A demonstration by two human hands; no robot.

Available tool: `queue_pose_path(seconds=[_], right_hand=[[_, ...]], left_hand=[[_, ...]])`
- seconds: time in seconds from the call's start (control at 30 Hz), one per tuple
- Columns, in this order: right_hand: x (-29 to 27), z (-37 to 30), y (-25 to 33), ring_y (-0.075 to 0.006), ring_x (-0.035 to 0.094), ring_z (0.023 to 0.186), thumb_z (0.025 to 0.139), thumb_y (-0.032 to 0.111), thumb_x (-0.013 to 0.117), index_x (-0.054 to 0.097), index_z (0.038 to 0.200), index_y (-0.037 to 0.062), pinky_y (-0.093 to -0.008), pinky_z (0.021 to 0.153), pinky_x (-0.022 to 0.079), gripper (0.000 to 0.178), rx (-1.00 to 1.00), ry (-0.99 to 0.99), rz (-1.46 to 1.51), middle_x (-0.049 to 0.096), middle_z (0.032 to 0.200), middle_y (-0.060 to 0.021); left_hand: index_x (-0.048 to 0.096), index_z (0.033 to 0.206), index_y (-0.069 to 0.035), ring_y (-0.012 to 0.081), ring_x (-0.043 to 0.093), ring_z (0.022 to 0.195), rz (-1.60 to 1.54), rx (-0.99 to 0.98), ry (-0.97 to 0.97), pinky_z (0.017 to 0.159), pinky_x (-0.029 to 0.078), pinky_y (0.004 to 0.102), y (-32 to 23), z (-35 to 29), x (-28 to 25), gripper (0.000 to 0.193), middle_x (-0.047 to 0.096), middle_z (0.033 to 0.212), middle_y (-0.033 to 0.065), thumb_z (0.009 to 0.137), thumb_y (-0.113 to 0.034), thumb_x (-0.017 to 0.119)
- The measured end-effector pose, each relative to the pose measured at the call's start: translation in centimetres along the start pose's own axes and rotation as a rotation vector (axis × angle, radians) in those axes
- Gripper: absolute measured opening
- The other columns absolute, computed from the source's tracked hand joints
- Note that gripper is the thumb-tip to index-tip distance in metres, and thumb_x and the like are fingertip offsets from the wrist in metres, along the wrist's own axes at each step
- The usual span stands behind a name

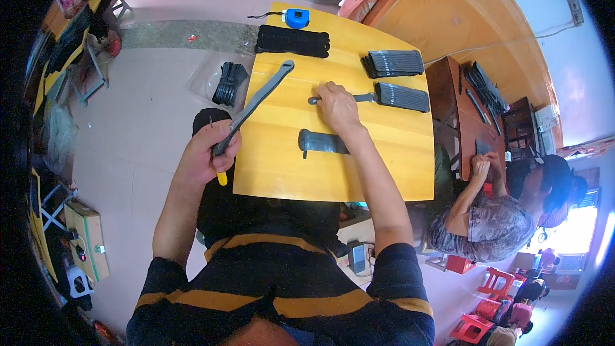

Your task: Assembling black straps with plastic components at a workshop table using a hand tool.

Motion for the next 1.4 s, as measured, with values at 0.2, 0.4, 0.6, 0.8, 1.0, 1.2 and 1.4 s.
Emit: queue_pose_path(seconds=[0.2, 0.4, 0.6, 0.8, 1.0, 1.2, 1.4], right_hand=[[-0.9, 0.6, 0.7, -0.0339, 0.067, 0.100, 0.087, 0.000, 0.068, 0.065, 0.097, 0.0054, -0.0441, 0.083, 0.054, 0.012, -0.011, 0.058, 0.150, 0.068, 0.098, -0.0141], [-4.6, 1.1, 4.2, -0.0294, 0.067, 0.105, 0.083, -0.017, 0.060, 0.060, 0.086, 0.0046, -0.0361, 0.092, 0.053, 0.022, -0.187, -0.125, 0.700, 0.069, 0.100, -0.0100], [-3.2, -0.4, 1.2, -0.0248, 0.058, 0.131, 0.083, -0.021, 0.061, 0.058, 0.076, 0.0097, -0.0355, 0.110, 0.044, 0.032, 0.003, -0.051, 1.239, 0.065, 0.134, -0.0090], [1.0, -3.0, -3.9, -0.0195, 0.059, 0.127, 0.078, -0.022, 0.064, 0.066, 0.078, 0.0078, -0.0309, 0.105, 0.047, 0.030, 0.127, 0.086, 1.080, 0.068, 0.129, -0.0073], [0.4, -1.7, -4.9, -0.0329, 0.067, 0.110, 0.072, -0.016, 0.067, 0.068, 0.077, 0.0064, -0.0369, 0.095, 0.053, 0.023, 0.002, 0.113, 0.548, 0.073, 0.116, -0.0140], [-1.2, -0.5, -7.8, -0.0369, 0.063, 0.116, 0.072, 0.004, 0.074, 0.070, 0.072, 0.0108, -0.0456, 0.095, 0.053, 0.008, -0.197, -0.178, 0.011, 0.071, 0.117, -0.0167], [-2.8, -2.6, -6.8, -0.0345, 0.062, 0.121, 0.077, 0.003, 0.070, 0.068, 0.076, 0.0082, -0.0468, 0.100, 0.049, 0.006, -0.065, -0.023, -0.064, 0.069, 0.125, -0.0137]], left_hand=[[0.055, 0.083, -0.008, 0.0049, 0.041, 0.046, -0.013, 0.014, -0.005, 0.044, 0.036, 0.0214, 0.3, -0.5, -0.3, 0.031, 0.055, 0.070, 0.0027, 0.105, -0.030, 0.055], [0.054, 0.083, -0.008, 0.0047, 0.041, 0.046, 0.001, 0.049, -0.019, 0.043, 0.037, 0.0210, -0.1, -1.0, -0.4, 0.031, 0.055, 0.070, 0.0029, 0.105, -0.030, 0.055], [0.053, 0.082, -0.009, 0.0046, 0.041, 0.045, -0.007, 0.043, -0.045, 0.043, 0.036, 0.0203, -0.3, -1.4, -0.2, 0.031, 0.055, 0.071, 0.0024, 0.106, -0.029, 0.055], [0.053, 0.081, -0.009, 0.0044, 0.041, 0.045, -0.015, 0.049, -0.024, 0.044, 0.036, 0.0204, -0.1, -1.3, -0.2, 0.031, 0.055, 0.070, 0.0023, 0.106, -0.029, 0.054], [0.054, 0.081, -0.009, 0.0045, 0.041, 0.046, 0.012, 0.022, -0.039, 0.044, 0.036, 0.0209, 0.3, -1.4, 0.5, 0.032, 0.056, 0.070, 0.0022, 0.106, -0.029, 0.054], [0.055, 0.080, -0.009, 0.0052, 0.040, 0.044, 0.180, -0.079, -0.042, 0.043, 0.034, 0.0209, 1.8, -1.5, 1.9, 0.034, 0.053, 0.065, -0.0002, 0.104, -0.032, 0.055], [0.057, 0.080, -0.009, 0.0046, 0.041, 0.046, 0.199, -0.196, 0.010, 0.043, 0.034, 0.0203, 4.6, -1.5, 2.2, 0.035, 0.054, 0.066, -0.0007, 0.104, -0.034, 0.057]])
Point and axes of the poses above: each hand's wrist, its own z-axis towards the middle knuckle, its own x-axis out of the palm, y = z × x, the point moved 3 cm from there along z, towards the middle knuckle
